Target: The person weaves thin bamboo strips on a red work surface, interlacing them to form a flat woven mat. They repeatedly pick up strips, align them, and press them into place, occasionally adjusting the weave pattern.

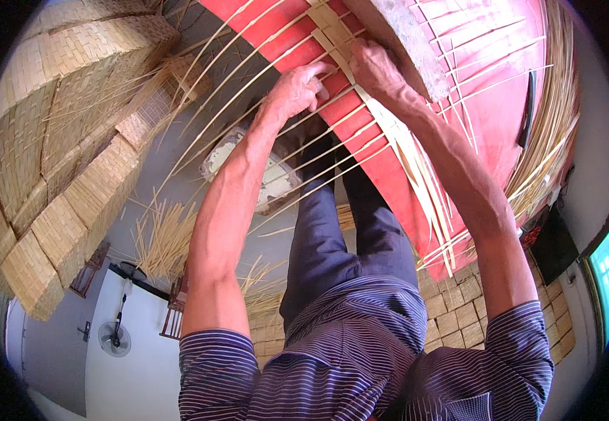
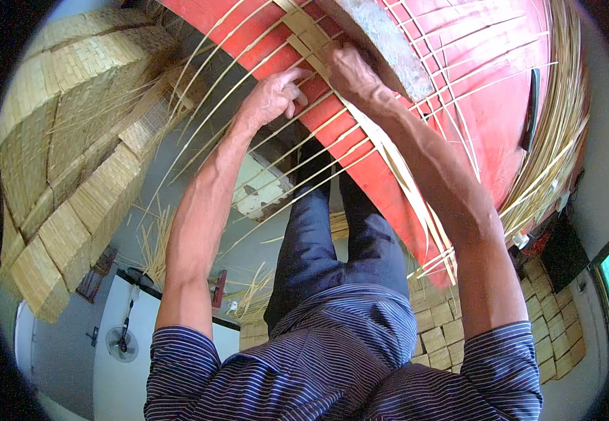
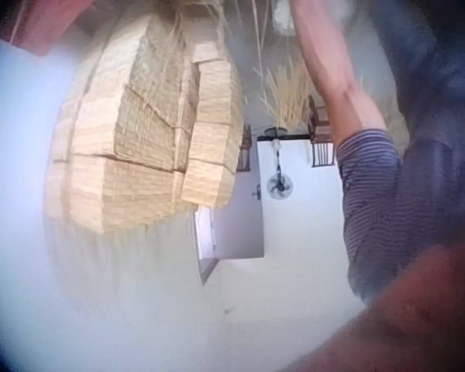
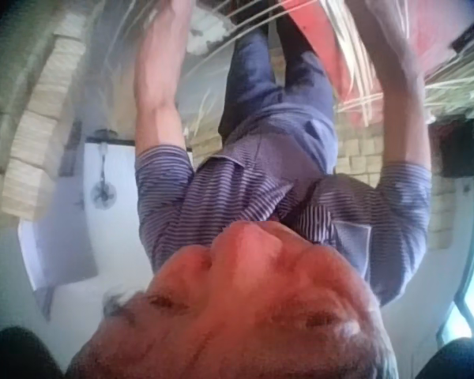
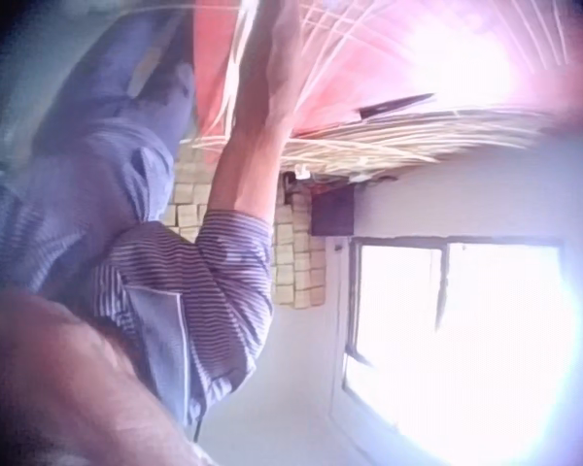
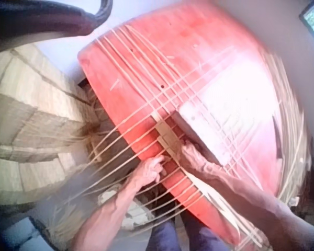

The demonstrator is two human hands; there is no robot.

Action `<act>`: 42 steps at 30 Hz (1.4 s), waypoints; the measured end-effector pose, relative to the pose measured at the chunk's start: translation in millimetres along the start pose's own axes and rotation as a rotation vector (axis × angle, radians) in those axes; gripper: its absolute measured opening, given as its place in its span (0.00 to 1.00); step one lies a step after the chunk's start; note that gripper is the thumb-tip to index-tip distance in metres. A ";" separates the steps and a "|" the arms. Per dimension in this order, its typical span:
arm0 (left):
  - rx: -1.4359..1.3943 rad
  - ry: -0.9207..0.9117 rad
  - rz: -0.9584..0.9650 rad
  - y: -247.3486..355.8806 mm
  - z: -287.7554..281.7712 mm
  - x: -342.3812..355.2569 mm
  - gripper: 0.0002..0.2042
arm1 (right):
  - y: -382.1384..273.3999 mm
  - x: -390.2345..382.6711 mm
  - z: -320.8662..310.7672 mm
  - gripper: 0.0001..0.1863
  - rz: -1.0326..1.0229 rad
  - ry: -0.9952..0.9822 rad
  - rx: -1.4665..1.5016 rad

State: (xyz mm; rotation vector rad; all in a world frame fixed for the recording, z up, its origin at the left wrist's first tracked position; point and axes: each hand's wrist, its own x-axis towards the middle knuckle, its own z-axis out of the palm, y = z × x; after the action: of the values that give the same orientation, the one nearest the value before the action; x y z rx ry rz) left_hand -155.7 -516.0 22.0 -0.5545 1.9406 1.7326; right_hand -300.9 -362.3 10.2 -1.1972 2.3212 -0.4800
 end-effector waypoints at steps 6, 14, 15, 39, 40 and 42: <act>-0.051 -0.003 -0.059 7.6 1.0 -2.0 0.22 | 4.2 -6.6 2.2 0.06 -0.029 0.114 0.041; -0.079 0.005 -0.042 5.7 0.7 -3.9 0.22 | 6.0 -7.8 0.6 0.10 0.053 0.064 0.039; -0.076 -0.002 -0.039 4.7 0.7 -3.7 0.23 | 5.7 -8.1 -0.4 0.13 0.061 0.046 0.052; 0.103 0.208 0.056 19.6 18.0 -7.8 0.17 | -20.0 -58.1 -11.9 0.17 0.161 0.289 0.228; 0.219 0.312 0.188 10.4 23.2 -8.3 0.17 | -25.5 -62.3 -13.5 0.18 0.166 0.295 0.227; 0.374 0.434 0.250 10.7 30.6 -9.8 0.16 | -28.9 -69.2 -11.2 0.18 0.159 0.305 0.211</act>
State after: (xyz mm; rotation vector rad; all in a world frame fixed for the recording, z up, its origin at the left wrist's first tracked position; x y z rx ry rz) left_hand -151.6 -484.5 33.7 -0.6043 2.6619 1.4069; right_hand -253.5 -320.1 51.7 -0.8815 2.5157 -0.8769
